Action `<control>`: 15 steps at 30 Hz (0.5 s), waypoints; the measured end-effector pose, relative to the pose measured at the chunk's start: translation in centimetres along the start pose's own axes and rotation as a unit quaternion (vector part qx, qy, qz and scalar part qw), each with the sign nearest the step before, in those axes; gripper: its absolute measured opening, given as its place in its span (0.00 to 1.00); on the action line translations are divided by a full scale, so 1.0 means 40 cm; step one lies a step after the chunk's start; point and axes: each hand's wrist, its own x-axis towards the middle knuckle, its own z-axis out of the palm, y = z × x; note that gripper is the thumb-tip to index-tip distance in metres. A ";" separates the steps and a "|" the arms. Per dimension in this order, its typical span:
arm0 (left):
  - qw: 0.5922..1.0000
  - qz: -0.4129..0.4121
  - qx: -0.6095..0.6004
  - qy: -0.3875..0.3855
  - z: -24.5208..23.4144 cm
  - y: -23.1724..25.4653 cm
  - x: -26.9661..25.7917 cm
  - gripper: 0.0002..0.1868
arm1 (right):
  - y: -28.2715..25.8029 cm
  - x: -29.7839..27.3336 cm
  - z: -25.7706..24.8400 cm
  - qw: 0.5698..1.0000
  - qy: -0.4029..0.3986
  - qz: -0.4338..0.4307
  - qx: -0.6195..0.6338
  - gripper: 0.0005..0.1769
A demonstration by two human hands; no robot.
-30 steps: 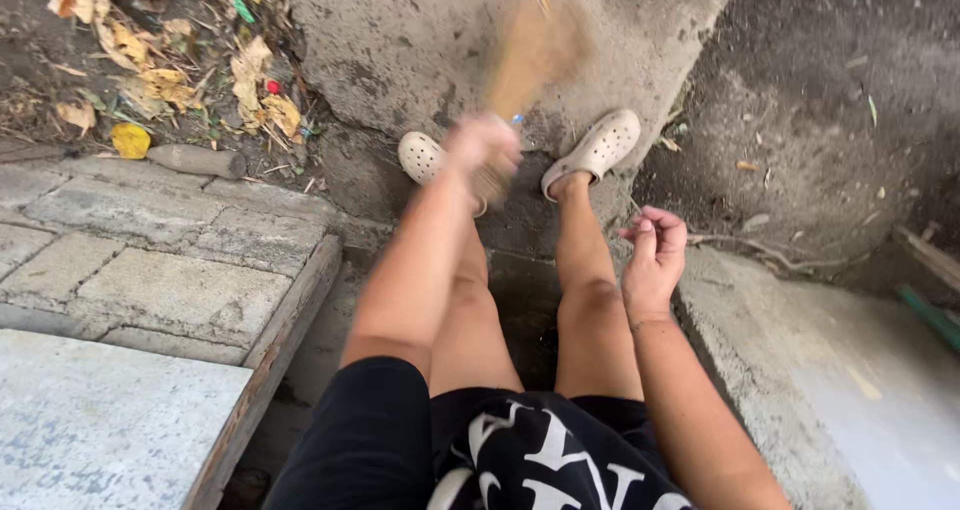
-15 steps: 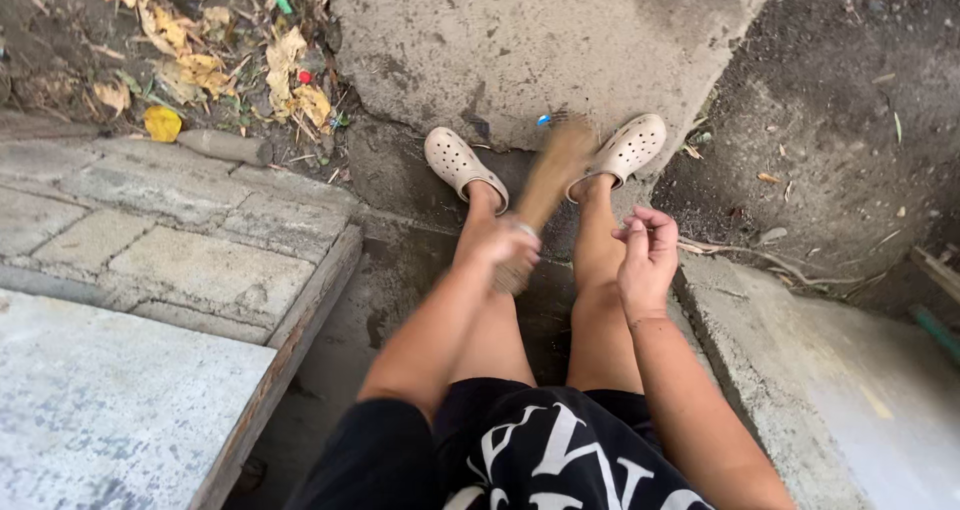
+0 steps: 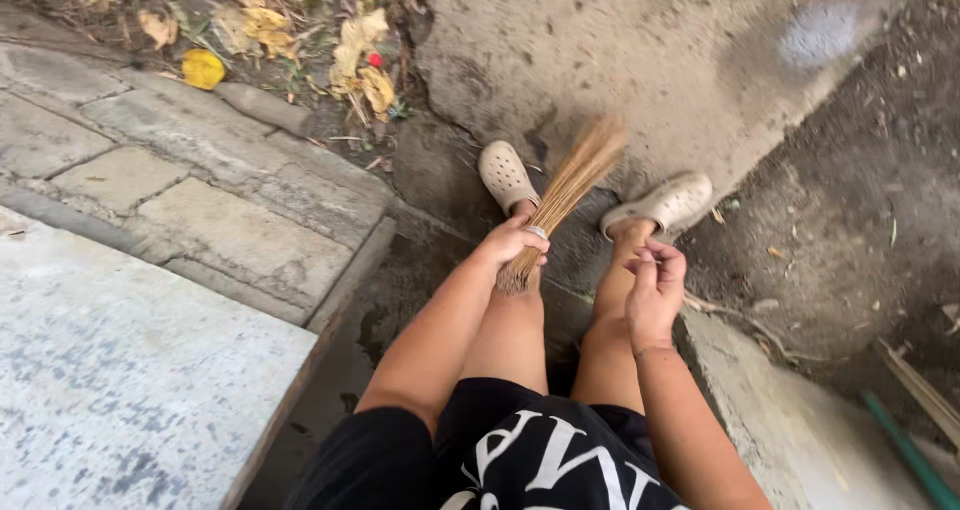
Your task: The person uses a hand broom to sweep debris and leaves off a concrete floor into a drain and toward a pile outside.
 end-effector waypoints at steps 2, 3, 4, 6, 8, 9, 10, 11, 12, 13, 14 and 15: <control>0.999 -0.006 0.021 0.039 -0.085 0.091 0.053 0.42 | -0.009 -0.001 0.046 1.000 0.006 -0.022 -0.003 0.08; 0.990 0.014 0.004 0.143 -0.156 0.144 0.066 0.41 | -0.012 -0.009 0.073 1.000 0.011 -0.025 -0.007 0.08; 0.989 0.068 0.012 0.130 -0.244 0.174 0.060 0.40 | -0.014 -0.007 0.109 1.000 0.000 -0.016 -0.003 0.08; 0.984 0.128 0.013 0.126 -0.331 0.180 0.030 0.38 | -0.032 -0.007 0.170 1.000 -0.022 -0.009 0.001 0.09; 0.933 0.228 0.090 0.264 -0.350 0.129 -0.058 0.50 | -0.053 -0.009 0.235 0.998 -0.060 -0.021 -0.006 0.08; 0.935 0.239 0.013 0.260 -0.371 0.112 -0.120 0.50 | -0.063 -0.013 0.269 0.997 -0.072 -0.020 -0.008 0.08; 0.934 0.250 -0.065 0.248 -0.383 0.102 -0.172 0.50 | -0.079 -0.006 0.294 0.996 -0.091 -0.011 -0.009 0.08; 0.940 0.200 -0.073 0.267 -0.397 0.088 -0.238 0.49 | -0.095 0.004 0.319 0.994 -0.110 -0.002 -0.010 0.08; 0.944 0.147 -0.082 0.285 -0.400 0.072 -0.299 0.49 | -0.114 0.011 0.337 0.993 -0.118 -0.003 -0.015 0.08; 0.942 0.148 -0.091 0.288 -0.391 0.066 -0.327 0.49 | -0.132 0.021 0.354 0.989 -0.142 -0.003 -0.036 0.09; 0.937 0.085 -0.125 0.314 -0.386 0.057 -0.350 0.46 | -0.148 0.027 0.370 0.985 -0.164 -0.001 -0.057 0.10; 0.927 0.022 -0.159 0.338 -0.387 0.054 -0.357 0.43 | -0.162 0.038 0.388 0.983 -0.170 0.001 -0.063 0.10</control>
